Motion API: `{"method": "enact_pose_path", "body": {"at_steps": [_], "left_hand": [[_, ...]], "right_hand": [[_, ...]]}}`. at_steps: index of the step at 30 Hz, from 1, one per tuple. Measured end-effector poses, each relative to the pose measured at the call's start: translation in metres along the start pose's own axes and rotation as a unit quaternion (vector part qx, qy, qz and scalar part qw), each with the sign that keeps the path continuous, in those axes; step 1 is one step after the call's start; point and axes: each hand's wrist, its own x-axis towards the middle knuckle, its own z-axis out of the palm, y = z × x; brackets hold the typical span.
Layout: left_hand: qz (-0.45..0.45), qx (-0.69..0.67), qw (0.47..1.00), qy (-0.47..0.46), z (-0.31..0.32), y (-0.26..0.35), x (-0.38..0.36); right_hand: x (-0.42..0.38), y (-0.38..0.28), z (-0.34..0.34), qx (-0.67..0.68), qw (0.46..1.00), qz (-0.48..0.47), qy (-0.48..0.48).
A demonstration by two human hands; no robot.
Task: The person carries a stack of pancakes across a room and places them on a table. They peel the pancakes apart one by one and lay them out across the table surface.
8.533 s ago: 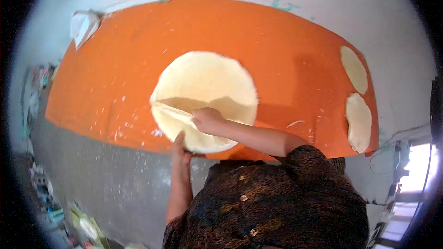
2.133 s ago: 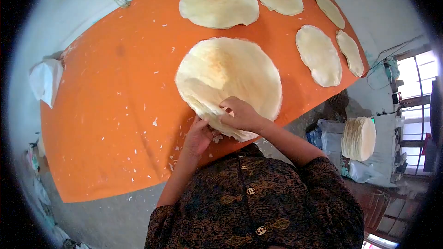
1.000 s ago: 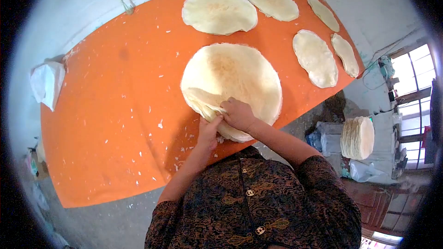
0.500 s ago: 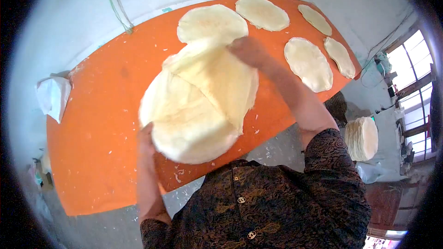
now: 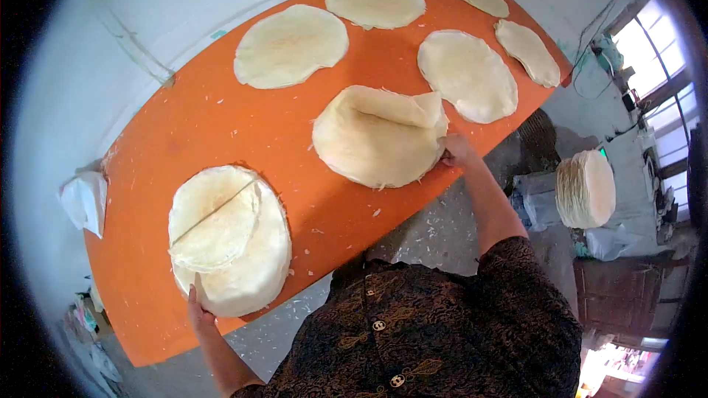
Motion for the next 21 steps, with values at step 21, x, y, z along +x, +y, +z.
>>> {"method": "enact_pose_path", "body": {"at_steps": [21], "left_hand": [[0.043,-0.062,0.997,-0.005,-0.037,-0.043,0.031]], "right_hand": [[-0.117,-0.387,0.006,0.246,0.909,-0.308,-0.137]]}}
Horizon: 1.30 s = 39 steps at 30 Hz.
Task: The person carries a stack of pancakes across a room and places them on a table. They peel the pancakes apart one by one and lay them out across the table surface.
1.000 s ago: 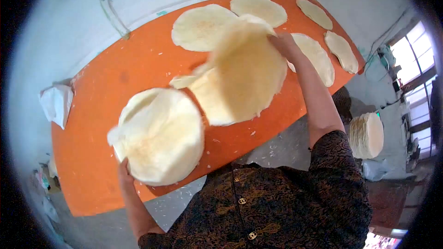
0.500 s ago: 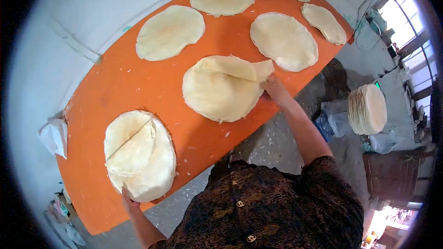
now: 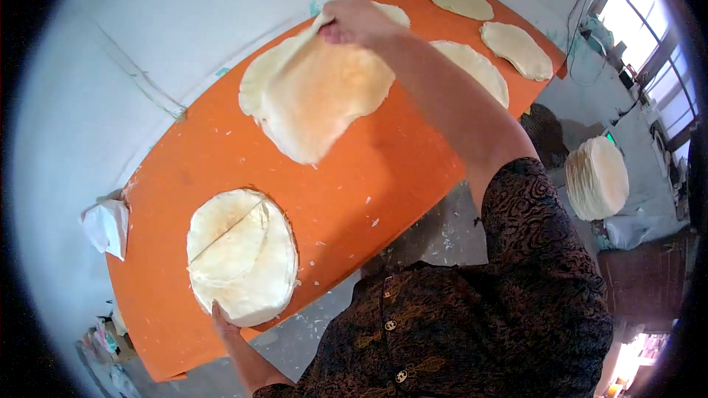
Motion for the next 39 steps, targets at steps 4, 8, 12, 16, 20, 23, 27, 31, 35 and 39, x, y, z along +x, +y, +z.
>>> {"method": "enact_pose_path", "body": {"at_steps": [4,8,12,16,20,23,27,31,35,39], "left_hand": [[0.003,0.042,0.998,0.047,0.022,0.005,-0.018],[0.019,0.024,0.999,0.017,0.025,0.005,-0.02],[0.054,0.023,0.998,-0.021,0.04,0.009,-0.033],[0.065,0.042,0.997,0.021,0.023,0.005,-0.017],[0.068,0.004,0.994,-0.079,0.03,0.003,-0.018],[0.08,-0.007,0.997,-0.001,0.017,0.0,-0.009],[0.128,-0.001,0.992,0.015,0.033,0.003,-0.022],[0.097,-0.044,0.994,0.031,0.028,0.006,-0.021],[0.054,-0.056,0.995,0.068,0.021,0.01,-0.022],[0.022,-0.101,0.994,0.03,0.023,0.025,-0.034]], "right_hand": [[-0.029,-0.034,-0.015,0.103,0.991,-0.081,0.032],[-0.074,0.012,-0.046,-0.08,0.993,-0.002,0.086],[-0.136,0.166,-0.096,-0.089,0.969,0.126,0.192],[-0.21,0.281,-0.128,-0.468,0.846,0.113,0.23],[-0.221,0.247,-0.072,-0.531,0.801,-0.02,0.278],[-0.198,0.237,0.011,-0.454,0.885,-0.018,0.102],[-0.199,0.247,0.159,-0.49,0.818,-0.274,-0.128],[-0.214,0.231,0.312,-0.491,0.788,-0.218,-0.3],[-0.195,0.273,0.36,-0.565,0.75,-0.179,-0.294],[-0.183,0.267,0.366,-0.593,0.694,-0.254,-0.32]]}}
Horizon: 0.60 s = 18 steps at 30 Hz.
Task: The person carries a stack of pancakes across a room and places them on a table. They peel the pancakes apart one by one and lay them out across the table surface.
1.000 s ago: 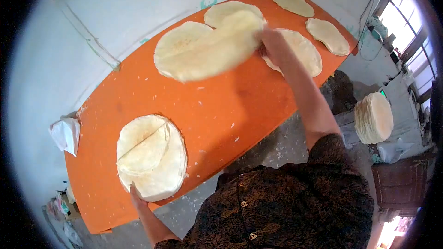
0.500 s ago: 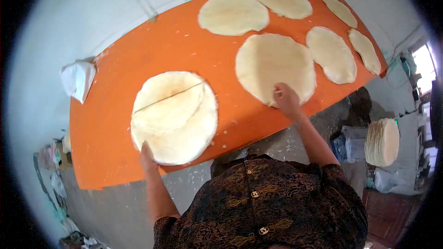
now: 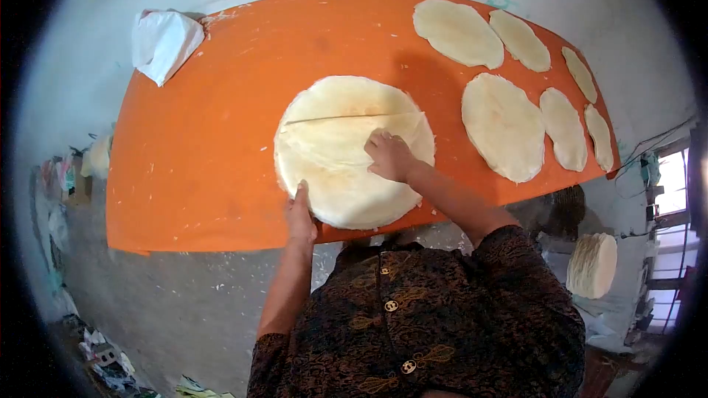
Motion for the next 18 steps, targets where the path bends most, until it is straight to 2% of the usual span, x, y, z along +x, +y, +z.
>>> {"method": "enact_pose_path", "body": {"at_steps": [2,5,8,11,14,18], "left_hand": [[-0.012,-0.025,0.999,-0.02,0.004,0.009,-0.007],[-0.053,-0.063,0.995,-0.051,-0.008,0.003,0.003],[-0.049,-0.084,0.993,-0.074,-0.015,-0.001,0.007],[-0.057,-0.049,0.995,-0.064,-0.014,0.006,0.001],[-0.063,-0.101,0.987,-0.104,-0.013,0.011,-0.002],[-0.059,-0.092,0.99,-0.094,-0.014,0.006,0.0]], "right_hand": [[0.005,0.001,0.009,-0.052,0.998,-0.035,-0.008],[0.019,0.005,0.008,-0.066,0.994,0.049,-0.065],[0.035,0.01,-0.009,0.048,0.989,0.137,-0.009],[0.056,0.013,-0.041,0.081,0.979,0.182,0.045],[0.069,0.002,-0.08,0.084,0.987,0.079,0.116],[0.079,-0.009,-0.135,0.088,0.992,0.036,0.078]]}}
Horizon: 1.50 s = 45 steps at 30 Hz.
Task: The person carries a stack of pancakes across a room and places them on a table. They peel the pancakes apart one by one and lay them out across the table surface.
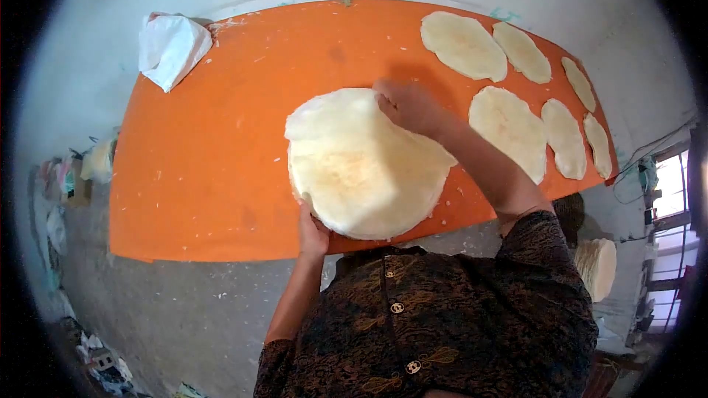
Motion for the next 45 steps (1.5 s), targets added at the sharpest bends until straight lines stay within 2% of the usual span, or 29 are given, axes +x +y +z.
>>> {"method": "enact_pose_path", "body": {"at_steps": [2,5,8,10,11,13,14,16,19,20,22,24,25,26,27,29,31,33,36,38,39,40,42,45], "left_hand": [[0.002,-0.009,1.0,0.019,-0.008,-0.004,0.005],[0.041,-0.012,0.998,-0.049,-0.015,-0.009,0.008],[-0.004,0.027,0.999,-0.019,-0.003,0.0,-0.002],[-0.022,-0.006,0.999,-0.026,-0.009,-0.007,0.005],[-0.023,0.032,0.999,0.003,0.004,-0.001,-0.004],[0.028,0.022,0.999,-0.029,-0.004,-0.011,0.007],[0.027,0.029,0.999,0.0,0.008,-0.007,0.001],[0.049,0.025,0.999,-0.003,0.007,-0.01,0.003],[0.066,0.025,0.997,0.011,0.005,-0.014,0.008],[0.055,0.009,0.998,0.025,0.008,-0.014,0.007],[0.051,0.01,0.998,0.047,0.008,-0.015,0.006],[0.068,0.043,0.995,0.06,0.003,-0.017,0.011],[0.073,0.051,0.994,0.069,0.005,-0.017,0.011],[0.076,0.059,0.992,0.078,0.007,-0.017,0.009],[0.077,0.068,0.991,0.086,0.008,-0.016,0.009],[0.063,0.012,0.997,0.035,-0.003,-0.018,0.014],[0.057,-0.018,0.998,-0.009,-0.003,-0.02,0.011],[0.06,-0.021,0.997,-0.041,0.024,-0.006,0.002],[0.033,0.015,0.999,-0.021,0.051,0.003,-0.005],[0.008,0.012,1.0,-0.026,0.045,0.006,0.005],[0.002,0.007,1.0,-0.027,0.045,0.007,0.007],[0.034,0.056,0.998,-0.017,0.052,0.008,0.005],[0.019,0.043,0.999,-0.007,0.047,0.008,0.007],[0.004,0.005,1.0,-0.021,0.042,0.009,0.01]], "right_hand": [[0.01,-0.005,-0.027,0.006,1.0,-0.015,-0.001],[0.029,-0.005,-0.059,-0.014,0.999,-0.044,-0.017],[0.069,0.042,-0.066,-0.084,0.995,-0.05,0.008],[0.094,0.05,-0.094,-0.126,0.988,-0.051,0.076],[0.105,0.052,-0.11,-0.145,0.982,-0.05,0.108],[0.124,0.058,-0.149,-0.186,0.971,-0.024,0.151],[0.135,0.064,-0.166,-0.204,0.961,-0.029,0.183],[0.151,0.073,-0.194,-0.236,0.943,-0.046,0.229],[0.157,0.086,-0.191,-0.247,0.925,-0.074,0.279],[0.154,0.094,-0.177,-0.232,0.935,-0.07,0.259],[0.147,0.103,-0.134,-0.247,0.96,0.03,0.131],[0.135,0.162,-0.048,-0.192,0.973,-0.01,0.125],[0.129,0.194,-0.001,-0.126,0.989,0.072,0.036],[0.114,0.219,0.036,-0.234,0.972,-0.025,-0.017],[0.079,0.172,0.027,-0.218,0.974,0.007,-0.059],[0.047,0.158,0.061,-0.172,0.974,0.053,-0.135],[0.015,0.118,0.06,-0.069,0.987,0.03,-0.139],[-0.011,0.089,0.073,0.056,0.992,-0.025,-0.11],[-0.041,0.025,0.077,0.212,0.953,0.018,-0.215],[-0.048,-0.008,0.083,0.293,0.92,0.062,-0.252],[-0.05,-0.021,0.086,0.283,0.923,0.065,-0.253],[-0.052,-0.032,0.088,0.27,0.927,0.067,-0.251],[-0.055,-0.046,0.092,0.241,0.938,0.082,-0.237],[-0.058,-0.041,0.106,0.293,0.932,0.092,-0.191]]}}
